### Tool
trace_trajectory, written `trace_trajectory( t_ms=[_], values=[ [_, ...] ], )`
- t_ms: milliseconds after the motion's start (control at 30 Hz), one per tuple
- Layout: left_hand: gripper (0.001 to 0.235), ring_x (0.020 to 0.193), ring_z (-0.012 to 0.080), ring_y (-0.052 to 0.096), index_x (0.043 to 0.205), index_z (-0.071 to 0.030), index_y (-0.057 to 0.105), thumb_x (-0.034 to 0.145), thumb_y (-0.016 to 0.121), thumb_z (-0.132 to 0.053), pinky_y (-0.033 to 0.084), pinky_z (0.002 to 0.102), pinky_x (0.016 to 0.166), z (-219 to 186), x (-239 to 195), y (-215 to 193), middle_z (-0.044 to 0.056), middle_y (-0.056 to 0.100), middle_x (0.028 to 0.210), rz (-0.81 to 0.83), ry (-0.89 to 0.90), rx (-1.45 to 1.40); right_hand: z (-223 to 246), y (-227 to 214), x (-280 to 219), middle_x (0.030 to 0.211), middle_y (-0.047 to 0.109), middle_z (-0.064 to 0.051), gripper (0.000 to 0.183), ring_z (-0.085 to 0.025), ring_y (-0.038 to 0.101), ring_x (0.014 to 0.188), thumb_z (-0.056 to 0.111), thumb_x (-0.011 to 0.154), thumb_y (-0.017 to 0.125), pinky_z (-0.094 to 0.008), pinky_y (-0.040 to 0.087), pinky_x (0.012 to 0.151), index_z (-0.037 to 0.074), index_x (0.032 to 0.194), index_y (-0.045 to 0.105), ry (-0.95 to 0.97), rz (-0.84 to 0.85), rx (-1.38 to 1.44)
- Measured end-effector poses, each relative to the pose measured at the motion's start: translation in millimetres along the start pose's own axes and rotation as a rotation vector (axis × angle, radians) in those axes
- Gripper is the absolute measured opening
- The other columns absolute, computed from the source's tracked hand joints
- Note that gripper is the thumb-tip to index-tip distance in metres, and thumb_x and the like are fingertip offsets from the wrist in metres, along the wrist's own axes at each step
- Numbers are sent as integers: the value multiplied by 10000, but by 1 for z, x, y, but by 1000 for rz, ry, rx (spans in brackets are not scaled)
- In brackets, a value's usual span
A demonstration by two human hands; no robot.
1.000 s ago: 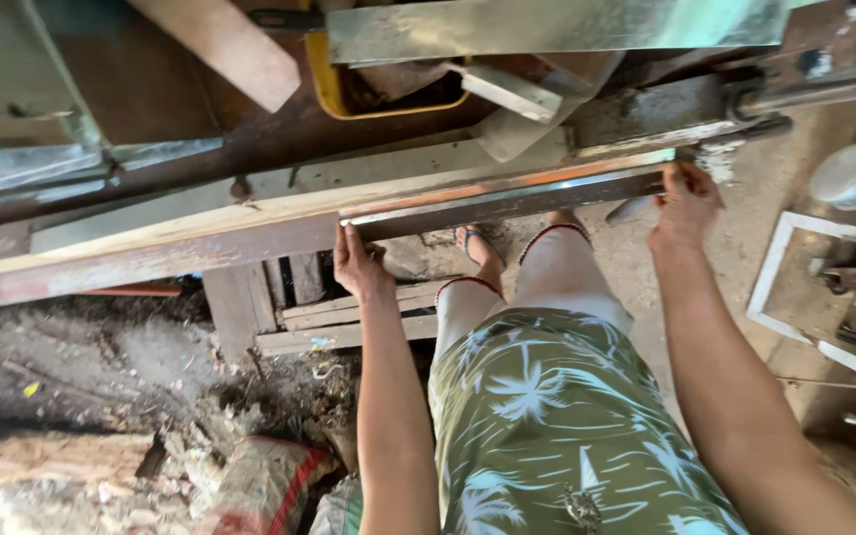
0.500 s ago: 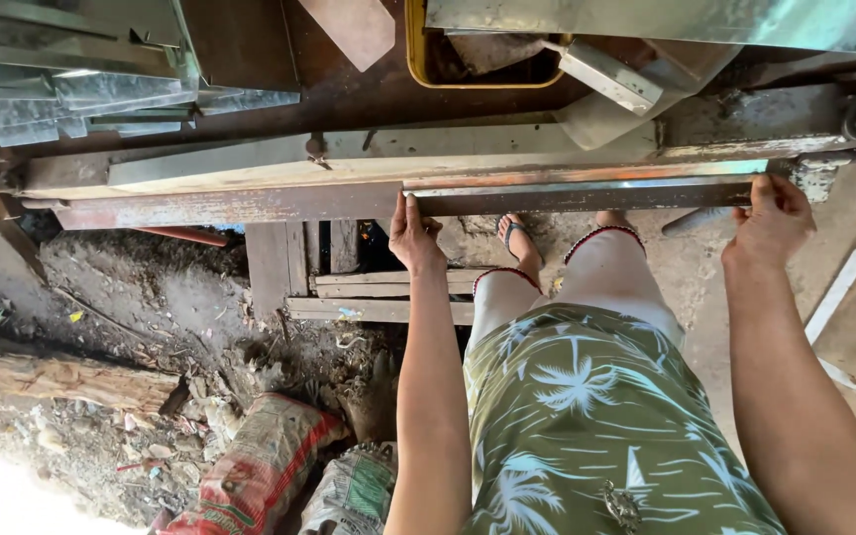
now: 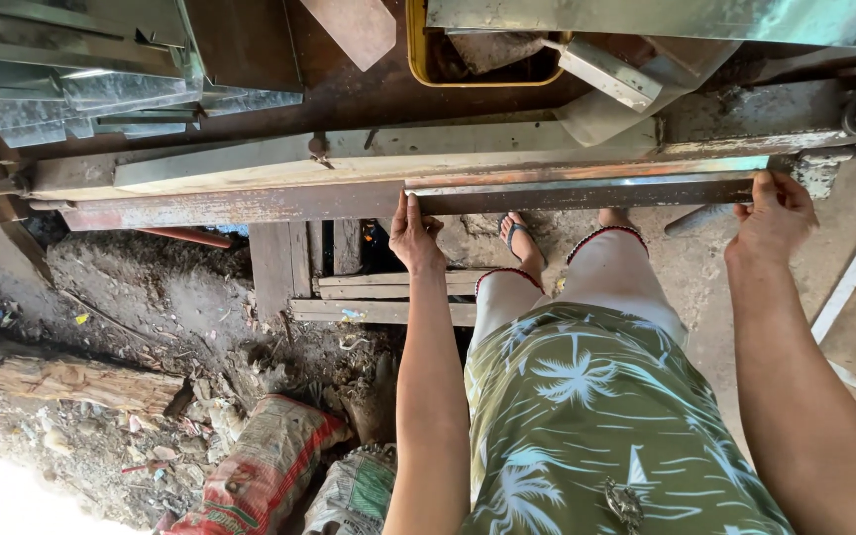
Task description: Bending and shaping metal strips using a manual bending machine and hand tools.
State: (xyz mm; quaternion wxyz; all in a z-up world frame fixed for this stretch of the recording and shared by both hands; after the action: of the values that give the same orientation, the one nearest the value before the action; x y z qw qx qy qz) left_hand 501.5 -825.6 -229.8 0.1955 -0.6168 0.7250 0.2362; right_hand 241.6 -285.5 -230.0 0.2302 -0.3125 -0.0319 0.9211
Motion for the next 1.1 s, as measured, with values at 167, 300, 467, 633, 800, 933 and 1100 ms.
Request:
trace_trajectory(
  t_ms=[167,300,467,633,800,933,1100],
  values=[
    [352,540,87,534,1264,-49,738,948,773,-200,486,265,499,4,5,-3,-8,670,760,26,22,-11,5,2,-5,1022,756,22,186,-86,698,849,116,977,833,-239,546,612,134,1103,698,8,-6,-33],
    [358,535,101,555,1266,-66,729,938,761,-206,496,271,505,-6,-5,2,1,697,770,3,-32,20,12,4,-13,1018,769,21,153,-85,711,846,126,975,825,-232,554,612,131,1084,719,19,-28,-66],
    [363,521,110,560,1270,-88,734,931,770,-213,511,278,508,-2,-1,-1,10,648,708,16,-43,16,6,2,-7,1036,726,24,167,-85,688,847,103,966,832,-237,556,613,120,1077,709,-7,-14,-26],
    [346,527,88,536,1253,-76,730,939,757,-218,503,273,509,-8,-4,4,-6,672,757,21,-28,12,-4,-4,7,1055,736,16,162,-92,664,840,99,974,815,-244,533,624,108,1103,720,-34,50,-10],
    [313,539,80,529,1233,-64,737,954,749,-205,501,272,512,-3,3,-1,-4,667,767,2,-30,6,-9,-3,10,1057,744,19,151,-86,653,843,101,989,812,-244,517,634,105,1114,726,-67,76,-26],
    [284,536,78,501,1202,-47,751,963,761,-199,474,271,489,-1,8,-3,-2,640,747,19,10,-18,-19,-3,17,1032,733,30,164,-75,637,834,116,975,820,-231,502,625,120,1103,717,-46,57,2],
    [265,521,80,488,1182,-82,748,942,755,-194,461,265,481,-7,-2,5,-8,674,771,24,-23,-22,-17,-5,14,1008,721,49,173,-63,625,824,145,954,826,-224,493,614,141,1081,708,-45,15,-12]
  ],
)
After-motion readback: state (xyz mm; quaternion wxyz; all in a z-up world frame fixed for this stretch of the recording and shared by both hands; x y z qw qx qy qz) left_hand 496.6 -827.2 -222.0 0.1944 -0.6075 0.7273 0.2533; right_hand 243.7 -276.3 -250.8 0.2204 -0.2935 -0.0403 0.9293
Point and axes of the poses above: each hand's wrist, its own x-axis towards the middle knuckle, its own y-axis out of the palm, z = x × y, the point moved 9 cm from there along x, towards the middle knuckle
